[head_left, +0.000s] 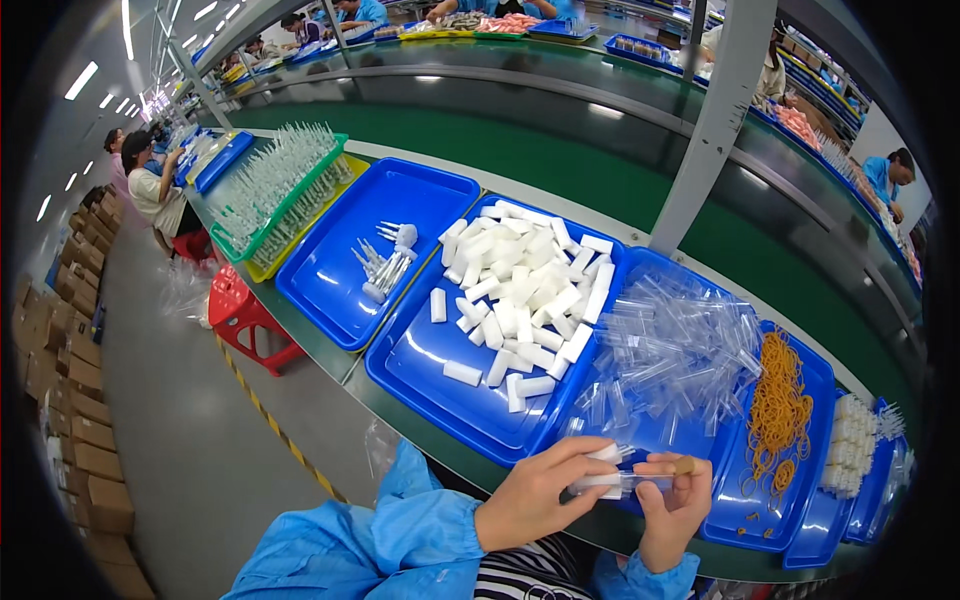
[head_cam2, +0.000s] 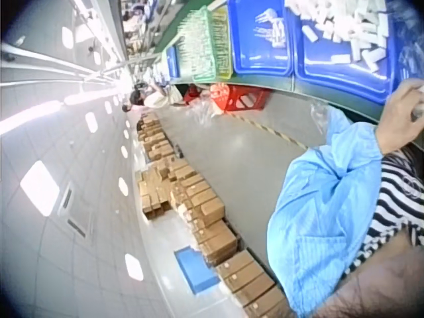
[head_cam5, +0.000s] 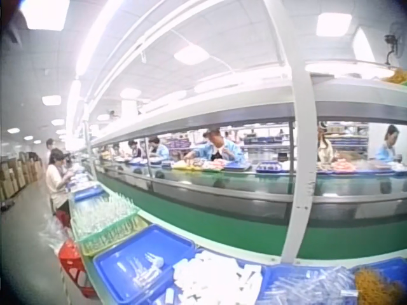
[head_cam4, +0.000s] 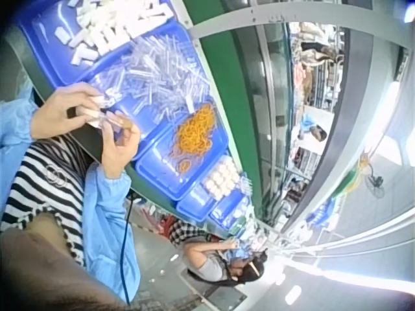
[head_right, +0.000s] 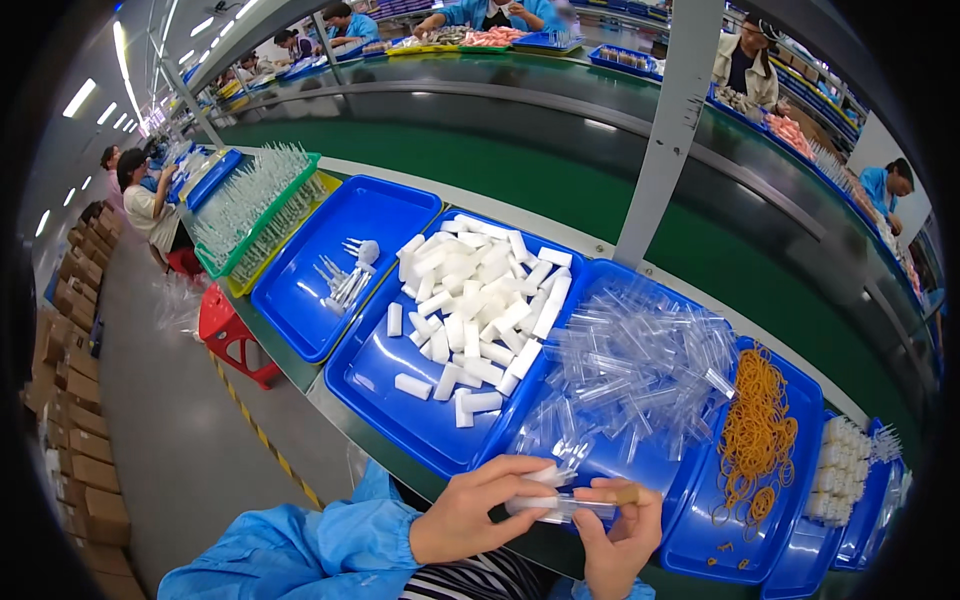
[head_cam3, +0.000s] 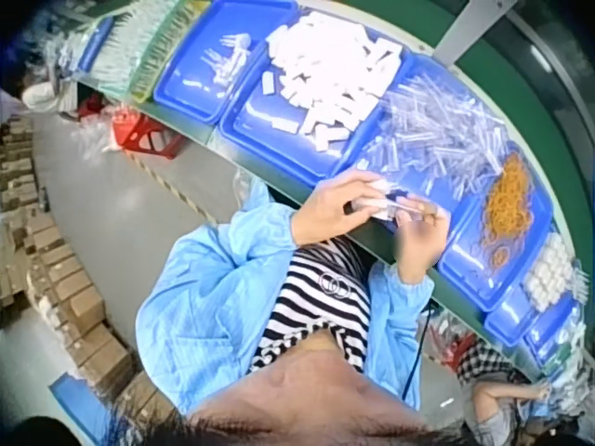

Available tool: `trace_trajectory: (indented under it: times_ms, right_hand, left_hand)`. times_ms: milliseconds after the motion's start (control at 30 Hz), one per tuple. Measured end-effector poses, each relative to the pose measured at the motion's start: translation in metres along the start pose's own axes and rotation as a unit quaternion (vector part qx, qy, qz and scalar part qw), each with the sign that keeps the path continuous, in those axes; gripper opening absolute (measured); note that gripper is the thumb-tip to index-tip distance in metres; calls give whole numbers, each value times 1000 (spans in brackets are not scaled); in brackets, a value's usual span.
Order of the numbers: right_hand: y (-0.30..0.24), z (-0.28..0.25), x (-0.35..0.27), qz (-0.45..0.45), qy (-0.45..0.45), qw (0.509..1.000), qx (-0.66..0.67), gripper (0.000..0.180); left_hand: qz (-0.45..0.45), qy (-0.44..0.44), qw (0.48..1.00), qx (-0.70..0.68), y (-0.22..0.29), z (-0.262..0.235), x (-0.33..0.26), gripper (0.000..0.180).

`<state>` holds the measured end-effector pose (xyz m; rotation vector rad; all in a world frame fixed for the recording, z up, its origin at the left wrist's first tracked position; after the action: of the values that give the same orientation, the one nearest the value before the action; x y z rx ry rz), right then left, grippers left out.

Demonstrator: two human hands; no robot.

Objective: The person assembles small white plastic components by inserting them into clear plastic sleeves and securing them with rubber bands. The person uses a pen-like tool to adjust the components and places the finished bundles into a blue tray.

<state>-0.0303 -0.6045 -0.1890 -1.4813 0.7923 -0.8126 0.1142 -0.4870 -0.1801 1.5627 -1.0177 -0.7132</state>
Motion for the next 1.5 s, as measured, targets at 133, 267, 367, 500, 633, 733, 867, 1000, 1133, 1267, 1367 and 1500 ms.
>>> trace_trajectory:
  times_ms: [133,267,367,500,633,733,867,1000,1133,1267,1367,1500]
  right_hand:
    - [-5,0,3,45,-16,998,47,43]
    - [6,9,-3,-17,25,996,86,41]
    - [7,6,-5,-6,55,993,106,43]
    - [6,8,-8,2,57,990,127,43]
    - [8,12,-9,-15,45,992,121,42]
    - [8,11,-8,-22,34,994,102,42]
    - [3,1,-4,-11,43,992,115,43]
    - [-1,-6,-2,9,56,991,118,42]
    - [-3,-6,-1,42,50,983,173,40]
    - [-5,-7,-1,34,52,983,171,38]
    - [-5,-7,-1,20,26,994,106,37]
    - [-5,-4,-1,30,29,994,101,36]
  left_hand:
    - [0,30,1000,-9,-2,0,-1,25]
    - [2,42,999,-17,-2,1,2,26]
    - [18,26,998,-52,0,3,4,26]
    - [-63,7,980,-191,-14,6,3,19]
    - [-76,20,981,-175,-15,9,3,16]
    - [-76,6,991,-108,-9,7,3,16]
    - [-103,-10,983,-152,-15,6,5,17]
    - [-110,-17,972,-208,-18,9,6,17]
    - [-76,-18,984,-162,-15,9,6,17]
    - [-63,-20,985,-162,-14,9,6,17]
    - [-56,-22,985,-160,-13,8,6,17]
    - [-48,-14,991,-126,-6,7,6,20]
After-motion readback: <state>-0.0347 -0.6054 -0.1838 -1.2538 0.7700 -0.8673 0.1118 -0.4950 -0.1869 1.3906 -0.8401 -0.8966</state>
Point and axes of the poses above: each hand's wrist, its own x-axis towards the middle knuckle, its own z-axis out of the palm, y = z × x, the point moved 2 cm from there along x, towards the middle knuckle, and after that the axes turned 1 degree about -x, right-handed, at the moved point
